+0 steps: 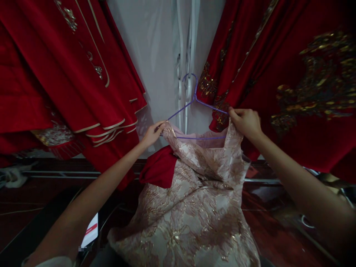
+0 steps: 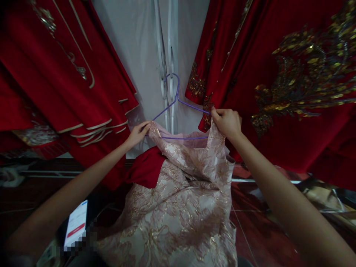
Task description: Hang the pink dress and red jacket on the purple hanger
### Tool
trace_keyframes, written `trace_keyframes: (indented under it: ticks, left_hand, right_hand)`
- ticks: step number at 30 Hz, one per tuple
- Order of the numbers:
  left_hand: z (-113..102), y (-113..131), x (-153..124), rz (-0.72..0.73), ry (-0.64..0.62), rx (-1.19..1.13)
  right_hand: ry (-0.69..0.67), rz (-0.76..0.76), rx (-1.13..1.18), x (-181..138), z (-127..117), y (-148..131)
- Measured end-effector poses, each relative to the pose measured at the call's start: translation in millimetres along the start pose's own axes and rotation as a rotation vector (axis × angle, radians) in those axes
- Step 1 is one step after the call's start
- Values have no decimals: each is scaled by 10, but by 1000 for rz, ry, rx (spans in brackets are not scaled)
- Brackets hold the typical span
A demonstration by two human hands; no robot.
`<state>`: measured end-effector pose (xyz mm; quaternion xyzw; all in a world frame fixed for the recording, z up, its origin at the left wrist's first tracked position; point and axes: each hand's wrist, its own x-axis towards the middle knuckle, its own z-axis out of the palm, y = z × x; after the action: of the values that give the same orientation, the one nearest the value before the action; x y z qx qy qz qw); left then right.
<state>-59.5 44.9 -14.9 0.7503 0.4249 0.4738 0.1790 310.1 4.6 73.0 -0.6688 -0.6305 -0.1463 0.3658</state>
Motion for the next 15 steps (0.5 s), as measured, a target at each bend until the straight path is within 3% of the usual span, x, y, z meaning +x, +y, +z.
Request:
trace_keyframes:
  ticks: [2,4,6,7,15]
  left_hand:
    - [-38,-181,-244,-141,-56,-63]
    - [-82,-350,-503,-279,-267,-78]
    - [-127,-474,-719,-301,-519,-61]
    - [-151,-514,-798,-317,-556,-48]
    - [-397,-516,-918,-321,-534,249]
  right_hand:
    - [-16,14,-2,18,11,6]
    - [-27,24,-9,39,15,17]
    - [-35,27,-7,58,12,25]
    - [-43,26,0,64,9,28]
    - [-85,21,54,72,1,35]
